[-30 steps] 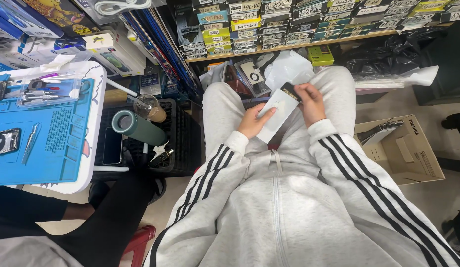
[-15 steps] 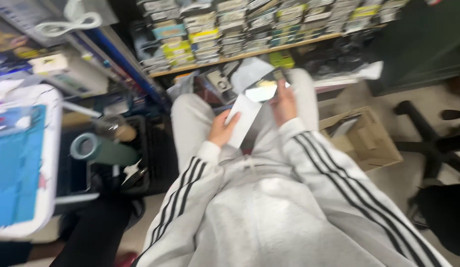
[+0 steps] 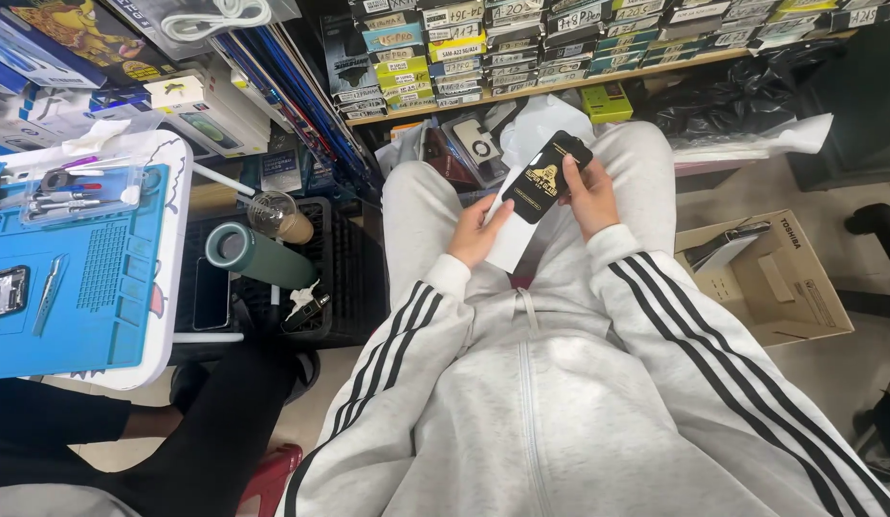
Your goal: Sorting electronic components by removing them from protective sleeves and placing them into a cardboard box
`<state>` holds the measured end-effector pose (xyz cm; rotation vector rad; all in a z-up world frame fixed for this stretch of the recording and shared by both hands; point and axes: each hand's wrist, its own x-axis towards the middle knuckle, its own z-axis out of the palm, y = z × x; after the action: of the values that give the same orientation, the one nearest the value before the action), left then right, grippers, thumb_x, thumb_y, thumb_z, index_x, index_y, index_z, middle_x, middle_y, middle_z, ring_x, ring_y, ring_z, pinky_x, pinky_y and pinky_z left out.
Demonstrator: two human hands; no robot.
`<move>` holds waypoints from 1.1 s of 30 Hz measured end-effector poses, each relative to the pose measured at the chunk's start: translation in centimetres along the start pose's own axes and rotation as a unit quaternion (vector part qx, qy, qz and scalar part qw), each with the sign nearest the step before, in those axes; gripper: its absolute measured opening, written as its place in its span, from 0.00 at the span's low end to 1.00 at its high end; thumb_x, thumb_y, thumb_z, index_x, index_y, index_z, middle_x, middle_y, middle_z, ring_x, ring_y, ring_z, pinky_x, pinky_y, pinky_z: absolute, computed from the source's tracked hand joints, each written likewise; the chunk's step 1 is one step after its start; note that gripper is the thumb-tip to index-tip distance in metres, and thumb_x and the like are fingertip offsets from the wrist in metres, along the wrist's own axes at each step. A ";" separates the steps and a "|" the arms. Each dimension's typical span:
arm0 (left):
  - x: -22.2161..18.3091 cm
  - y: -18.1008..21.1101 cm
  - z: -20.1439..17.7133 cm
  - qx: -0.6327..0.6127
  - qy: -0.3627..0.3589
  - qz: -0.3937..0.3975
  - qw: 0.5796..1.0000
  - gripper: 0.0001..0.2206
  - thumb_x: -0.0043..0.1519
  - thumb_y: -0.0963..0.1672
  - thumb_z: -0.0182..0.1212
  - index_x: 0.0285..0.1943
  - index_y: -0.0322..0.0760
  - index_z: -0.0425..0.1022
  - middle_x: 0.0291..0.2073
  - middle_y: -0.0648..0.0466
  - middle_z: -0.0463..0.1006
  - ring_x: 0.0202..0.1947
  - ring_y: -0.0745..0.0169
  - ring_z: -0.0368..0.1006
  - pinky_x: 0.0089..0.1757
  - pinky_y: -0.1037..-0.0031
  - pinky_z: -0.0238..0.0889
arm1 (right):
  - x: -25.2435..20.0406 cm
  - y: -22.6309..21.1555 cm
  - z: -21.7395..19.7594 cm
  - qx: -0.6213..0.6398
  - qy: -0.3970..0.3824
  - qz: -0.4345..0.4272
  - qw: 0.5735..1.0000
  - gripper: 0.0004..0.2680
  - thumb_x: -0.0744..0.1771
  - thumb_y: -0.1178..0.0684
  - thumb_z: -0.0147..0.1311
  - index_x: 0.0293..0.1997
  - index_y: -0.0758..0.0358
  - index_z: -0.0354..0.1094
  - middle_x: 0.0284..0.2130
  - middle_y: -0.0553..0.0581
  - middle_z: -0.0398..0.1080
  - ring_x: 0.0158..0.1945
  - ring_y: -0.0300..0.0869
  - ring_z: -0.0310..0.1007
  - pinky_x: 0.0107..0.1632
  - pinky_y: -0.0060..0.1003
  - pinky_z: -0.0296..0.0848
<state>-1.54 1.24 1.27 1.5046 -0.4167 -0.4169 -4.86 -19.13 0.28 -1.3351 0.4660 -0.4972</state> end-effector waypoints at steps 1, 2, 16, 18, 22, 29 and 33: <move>-0.2 0.5 0.0 0.004 0.005 -0.007 1.000 0.14 0.66 0.52 0.65 0.50 0.42 0.81 0.32 0.59 0.82 0.37 0.74 0.73 0.44 0.77 0.70 | -0.2 -0.1 -0.2 -0.029 -0.021 -0.039 0.999 0.13 0.72 0.46 0.57 0.58 0.58 0.59 0.37 0.59 0.70 0.23 0.37 0.69 0.28 0.28 0.76; -0.3 1.0 0.1 0.007 0.009 -0.012 1.000 0.15 0.66 0.52 0.65 0.52 0.41 0.81 0.33 0.57 0.83 0.37 0.73 0.73 0.44 0.76 0.70 | -0.3 -0.3 -0.4 -0.059 -0.043 -0.080 0.994 0.21 0.73 0.48 0.54 0.74 0.54 0.48 0.48 0.66 0.71 0.24 0.37 0.68 0.30 0.28 0.76; 1.1 -1.6 -0.9 0.005 0.052 -0.005 0.999 0.12 0.68 0.49 0.62 0.55 0.43 0.80 0.33 0.55 0.83 0.36 0.71 0.74 0.43 0.77 0.69 | -6.0 -9.4 3.0 -0.149 -0.338 0.089 0.925 0.17 0.71 0.42 0.48 0.68 0.49 0.66 0.41 0.58 0.72 0.38 0.42 0.77 0.45 0.37 0.80; 1.0 -1.5 -0.8 0.006 0.045 0.001 0.999 0.11 0.68 0.49 0.61 0.54 0.44 0.81 0.32 0.55 0.83 0.35 0.71 0.73 0.42 0.78 0.69 | -5.4 -8.3 2.7 -0.126 -0.331 0.103 0.930 0.18 0.70 0.40 0.48 0.68 0.50 0.66 0.41 0.59 0.74 0.37 0.41 0.77 0.44 0.36 0.80; 1.0 -1.2 -0.5 0.007 0.038 -0.002 0.999 0.13 0.67 0.51 0.64 0.55 0.43 0.80 0.33 0.55 0.82 0.36 0.69 0.73 0.43 0.74 0.69 | -3.2 -5.8 1.7 -0.042 -0.192 0.094 0.976 0.18 0.71 0.36 0.47 0.71 0.37 0.57 0.64 0.58 0.64 0.46 0.46 0.76 0.48 0.41 0.80; 1.9 -2.9 -0.9 -0.016 0.070 0.006 0.997 0.11 0.67 0.50 0.63 0.52 0.43 0.81 0.29 0.58 0.80 0.33 0.72 0.72 0.40 0.80 0.68 | -3.6 -6.8 1.8 -0.135 -0.289 0.094 0.943 0.21 0.70 0.35 0.47 0.72 0.39 0.57 0.63 0.64 0.64 0.38 0.43 0.77 0.43 0.39 0.80; 1.4 -2.0 -1.0 -0.008 0.091 0.010 0.996 0.11 0.68 0.49 0.62 0.53 0.44 0.80 0.31 0.58 0.80 0.34 0.72 0.70 0.41 0.79 0.68 | -5.9 -9.0 3.2 -0.148 -0.364 0.130 0.910 0.21 0.69 0.38 0.46 0.72 0.47 0.60 0.57 0.67 0.70 0.39 0.46 0.78 0.44 0.40 0.80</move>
<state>0.14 1.35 -0.76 1.5073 -0.2834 -0.2630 -8.49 -14.59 9.89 -1.6041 0.0878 0.3176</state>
